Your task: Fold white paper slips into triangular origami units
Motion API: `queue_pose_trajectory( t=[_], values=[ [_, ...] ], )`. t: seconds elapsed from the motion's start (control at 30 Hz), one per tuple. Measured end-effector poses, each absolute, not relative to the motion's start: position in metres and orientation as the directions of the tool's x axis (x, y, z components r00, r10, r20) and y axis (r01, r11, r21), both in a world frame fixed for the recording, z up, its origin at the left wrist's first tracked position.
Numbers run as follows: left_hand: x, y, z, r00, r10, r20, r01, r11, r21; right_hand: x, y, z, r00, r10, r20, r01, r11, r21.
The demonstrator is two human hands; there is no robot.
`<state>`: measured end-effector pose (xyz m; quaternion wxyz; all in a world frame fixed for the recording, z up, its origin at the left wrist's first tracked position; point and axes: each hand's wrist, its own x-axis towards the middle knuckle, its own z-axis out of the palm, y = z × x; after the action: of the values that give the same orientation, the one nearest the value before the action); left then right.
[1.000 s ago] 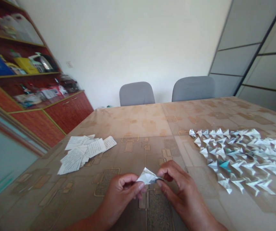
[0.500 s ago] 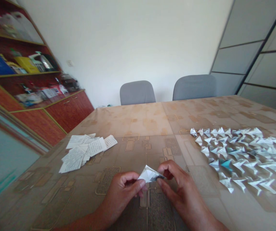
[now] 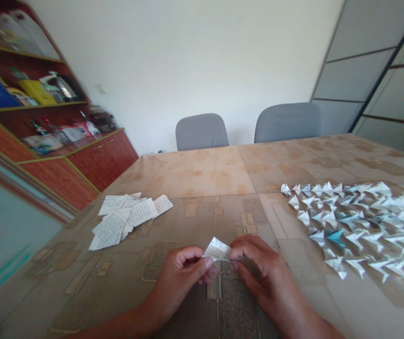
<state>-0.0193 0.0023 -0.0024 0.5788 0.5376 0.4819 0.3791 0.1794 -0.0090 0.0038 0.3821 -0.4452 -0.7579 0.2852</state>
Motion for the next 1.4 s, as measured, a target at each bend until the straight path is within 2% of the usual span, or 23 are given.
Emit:
queue_pose_trajectory(
  t=[0.23,0.4,0.5,0.63,0.8,0.9,1.07,1.3,1.4],
  values=[
    [-0.02,-0.001,-0.011,0.231,0.967,-0.106,0.142,0.074,0.987,0.18,-0.011,0.008,-0.272,0.955,0.119,0.392,0.223,-0.892],
    [-0.022,-0.005,-0.006,0.282,0.959,0.022,0.355,-0.125,0.926,0.18,-0.008,0.005,-0.219,0.972,0.08,0.355,0.156,-0.922],
    [-0.025,-0.005,0.0,0.356,0.931,0.083,0.322,-0.206,0.924,0.181,-0.006,0.005,-0.223,0.971,0.091,0.337,0.164,-0.927],
    [-0.027,-0.001,0.003,0.364,0.93,0.048,0.202,-0.129,0.971,0.179,-0.008,0.008,-0.247,0.956,0.161,0.338,0.241,-0.91],
    [-0.022,0.005,0.002,0.327,0.945,-0.011,0.231,-0.068,0.971,0.177,-0.01,0.008,-0.217,0.954,0.205,0.333,0.27,-0.904],
    [-0.022,0.005,0.001,0.369,0.926,-0.076,0.093,0.045,0.995,0.176,-0.009,0.007,-0.173,0.964,0.204,0.304,0.25,-0.919],
    [-0.023,0.005,0.003,0.381,0.92,-0.096,-0.014,0.109,0.994,0.177,-0.008,0.006,-0.115,0.978,0.177,0.228,0.199,-0.953],
    [-0.023,0.005,0.007,0.415,0.897,-0.152,-0.126,0.223,0.967,0.18,-0.008,0.007,-0.279,0.96,0.003,0.074,0.025,-0.997],
    [-0.021,0.004,0.006,0.412,0.897,-0.159,-0.147,0.237,0.96,0.18,-0.008,0.003,-0.286,0.957,-0.038,0.006,-0.038,-0.999]
  ],
)
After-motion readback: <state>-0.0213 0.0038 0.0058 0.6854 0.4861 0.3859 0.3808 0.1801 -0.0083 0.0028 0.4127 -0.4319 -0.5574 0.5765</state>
